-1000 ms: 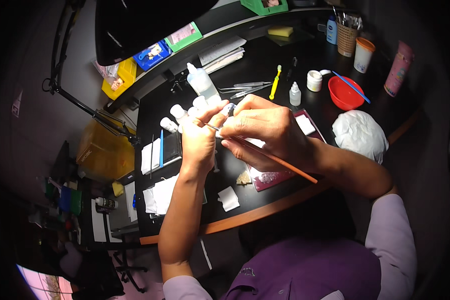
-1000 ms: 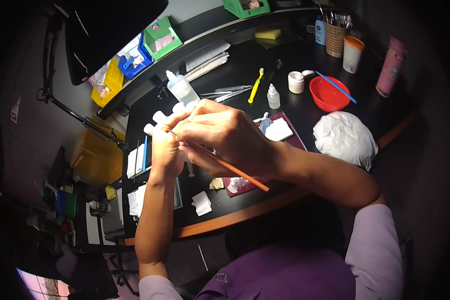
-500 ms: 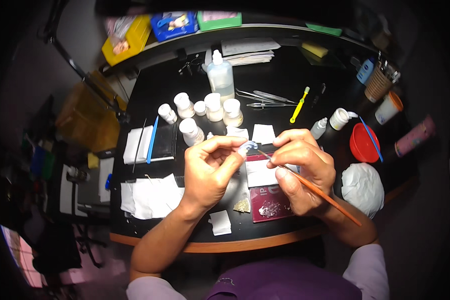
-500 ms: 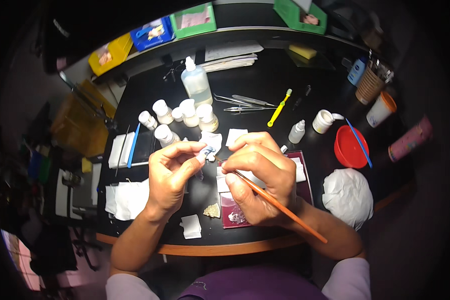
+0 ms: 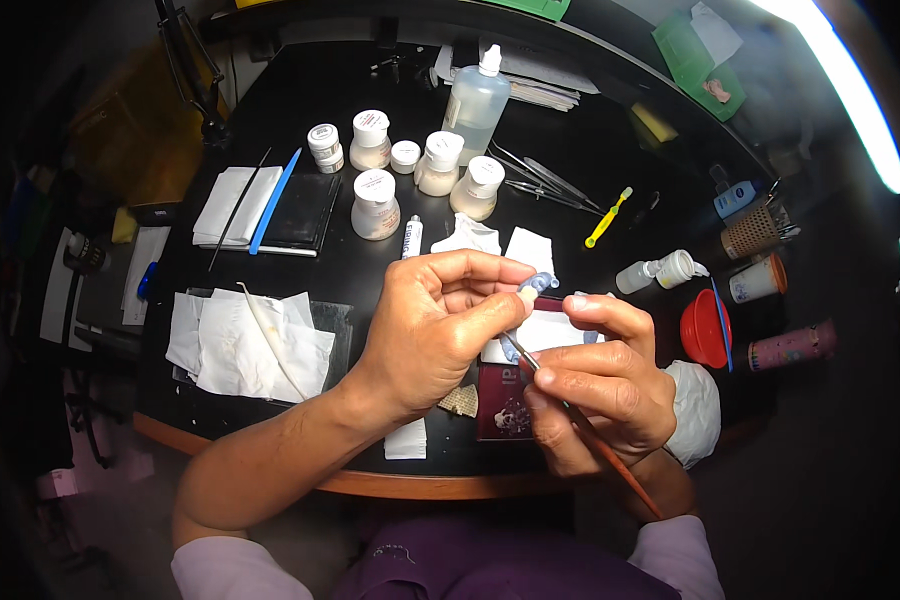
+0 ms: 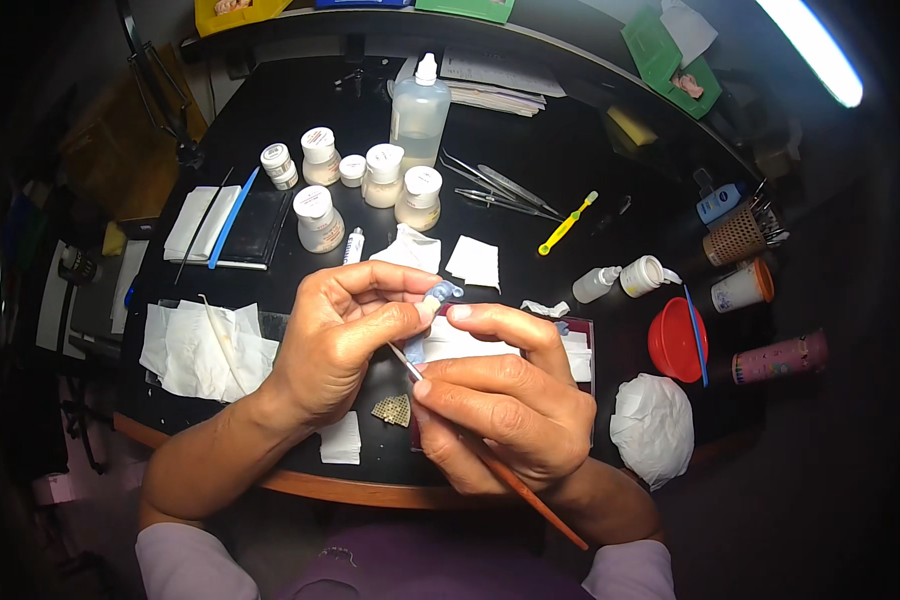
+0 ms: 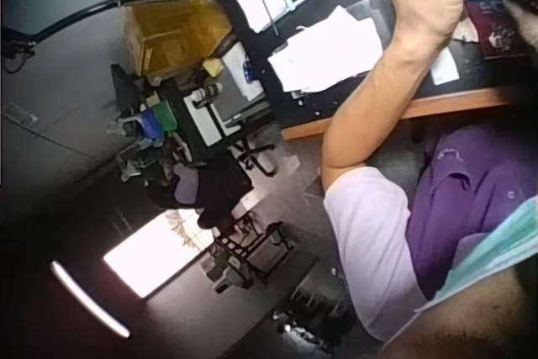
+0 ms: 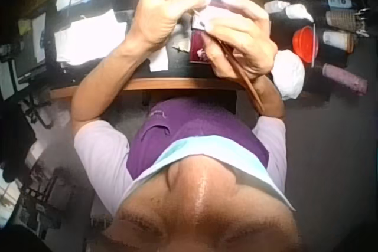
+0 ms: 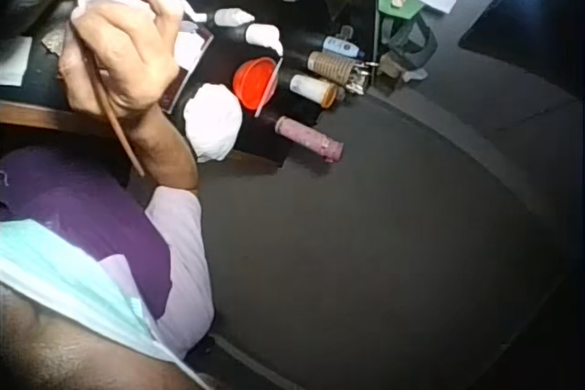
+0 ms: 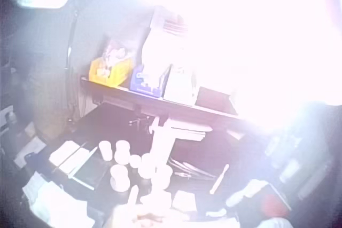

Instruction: The person applies a ceramic paste to a dental prosthetic using a fine brush. They pick up small amounts of the white paste from a palette and carefully paint it onto different sections of the blue dental model.

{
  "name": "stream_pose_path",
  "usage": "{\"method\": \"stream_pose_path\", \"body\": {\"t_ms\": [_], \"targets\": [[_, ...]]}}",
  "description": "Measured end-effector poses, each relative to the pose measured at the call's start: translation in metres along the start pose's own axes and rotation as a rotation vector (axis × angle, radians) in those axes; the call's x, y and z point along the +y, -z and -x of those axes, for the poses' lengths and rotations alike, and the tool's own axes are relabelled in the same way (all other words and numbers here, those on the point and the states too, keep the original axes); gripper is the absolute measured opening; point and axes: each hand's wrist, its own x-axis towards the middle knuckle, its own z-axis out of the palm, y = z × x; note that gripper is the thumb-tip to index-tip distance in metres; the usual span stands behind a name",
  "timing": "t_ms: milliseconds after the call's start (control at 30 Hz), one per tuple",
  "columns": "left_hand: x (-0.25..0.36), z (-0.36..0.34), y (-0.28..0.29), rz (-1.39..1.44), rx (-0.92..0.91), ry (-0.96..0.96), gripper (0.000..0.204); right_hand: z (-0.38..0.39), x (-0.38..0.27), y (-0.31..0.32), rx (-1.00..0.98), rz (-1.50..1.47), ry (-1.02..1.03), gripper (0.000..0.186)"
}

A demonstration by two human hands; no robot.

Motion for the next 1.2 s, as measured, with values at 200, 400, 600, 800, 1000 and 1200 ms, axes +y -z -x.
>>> {"method": "stream_pose_path", "body": {"t_ms": [200,400,600,800,1000,1200], "targets": [[0.002,0.002,0.000,0.092,-0.025,0.077,0.024,0.001,0.004,0.008,0.050,-0.127,-0.026,0.020],[-0.003,0.008,-0.009,-0.282,0.033,-0.214,0.023,0.007,0.018,0.006,0.126,-0.165,-0.041,0.020],[-0.010,0.007,-0.010,-0.518,0.092,-0.574,0.019,0.013,0.015,0.007,0.145,-0.253,-0.142,0.023],[-0.006,0.010,-0.010,-0.493,0.061,-0.475,0.024,0.004,0.006,0.012,0.025,-0.099,0.003,0.024],[-0.007,0.009,-0.009,-0.466,0.069,-0.441,0.024,0.009,0.005,0.013,-0.021,-0.184,0.002,0.022],[-0.009,0.011,-0.008,-0.491,0.036,-0.439,0.025,0.011,0.019,0.009,0.089,-0.253,-0.063,0.020]]}}
